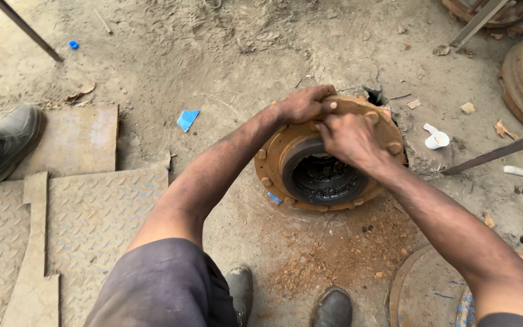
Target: The person scrubs a large, rusty, circular metal part with a small abrasive block. They hold the part with one hand and scrub the surface with the other, rotating the part to access different areas.
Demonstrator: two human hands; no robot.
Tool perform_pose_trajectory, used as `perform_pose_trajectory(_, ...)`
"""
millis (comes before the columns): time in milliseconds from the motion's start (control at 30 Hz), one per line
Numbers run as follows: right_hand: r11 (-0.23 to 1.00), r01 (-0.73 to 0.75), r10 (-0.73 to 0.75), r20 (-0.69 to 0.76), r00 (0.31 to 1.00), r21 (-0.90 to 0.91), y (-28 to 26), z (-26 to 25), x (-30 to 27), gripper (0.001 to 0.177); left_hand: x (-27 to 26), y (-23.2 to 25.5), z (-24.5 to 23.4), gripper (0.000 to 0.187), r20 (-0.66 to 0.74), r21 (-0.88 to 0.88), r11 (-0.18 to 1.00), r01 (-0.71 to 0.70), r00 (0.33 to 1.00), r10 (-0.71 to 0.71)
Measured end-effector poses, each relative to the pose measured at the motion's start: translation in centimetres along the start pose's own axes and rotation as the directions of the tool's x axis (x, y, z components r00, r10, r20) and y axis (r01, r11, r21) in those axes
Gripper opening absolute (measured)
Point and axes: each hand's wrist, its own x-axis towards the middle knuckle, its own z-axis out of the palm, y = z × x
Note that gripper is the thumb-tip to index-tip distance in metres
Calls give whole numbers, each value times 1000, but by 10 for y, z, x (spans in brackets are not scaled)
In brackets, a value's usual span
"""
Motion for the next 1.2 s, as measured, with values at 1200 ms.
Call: perform_pose_trajectory(1200, 995, 95, -96, 71, 993, 11, -53, 3, 23, 31, 28, -27, 1, 40, 185, -479, 877, 46, 981, 49)
